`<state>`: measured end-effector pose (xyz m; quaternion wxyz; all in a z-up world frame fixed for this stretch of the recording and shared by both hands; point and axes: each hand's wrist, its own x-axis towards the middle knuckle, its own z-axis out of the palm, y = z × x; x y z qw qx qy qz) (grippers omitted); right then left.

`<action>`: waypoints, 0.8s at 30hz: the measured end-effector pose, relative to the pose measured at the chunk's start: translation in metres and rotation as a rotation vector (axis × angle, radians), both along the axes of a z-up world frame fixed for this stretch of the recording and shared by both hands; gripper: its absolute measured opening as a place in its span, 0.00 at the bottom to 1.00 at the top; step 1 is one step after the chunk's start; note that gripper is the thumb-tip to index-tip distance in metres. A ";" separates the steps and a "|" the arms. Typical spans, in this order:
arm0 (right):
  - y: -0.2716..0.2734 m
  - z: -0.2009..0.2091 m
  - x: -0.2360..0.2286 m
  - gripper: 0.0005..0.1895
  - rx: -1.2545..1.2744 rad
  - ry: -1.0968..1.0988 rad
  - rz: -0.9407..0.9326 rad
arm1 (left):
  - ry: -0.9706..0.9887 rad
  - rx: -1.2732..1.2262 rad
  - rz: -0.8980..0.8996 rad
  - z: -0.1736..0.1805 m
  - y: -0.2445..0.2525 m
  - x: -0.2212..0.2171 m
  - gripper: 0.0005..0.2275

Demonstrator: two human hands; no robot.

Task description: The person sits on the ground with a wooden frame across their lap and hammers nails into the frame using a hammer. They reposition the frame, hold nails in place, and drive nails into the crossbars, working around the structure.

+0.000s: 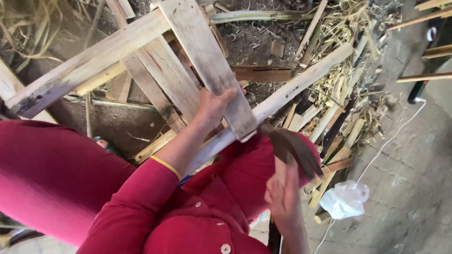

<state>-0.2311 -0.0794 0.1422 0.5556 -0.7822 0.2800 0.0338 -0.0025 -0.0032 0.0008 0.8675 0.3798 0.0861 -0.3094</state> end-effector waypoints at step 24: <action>0.002 0.035 0.144 0.24 0.003 -0.377 0.159 | -0.963 1.255 0.071 0.072 0.112 0.090 0.06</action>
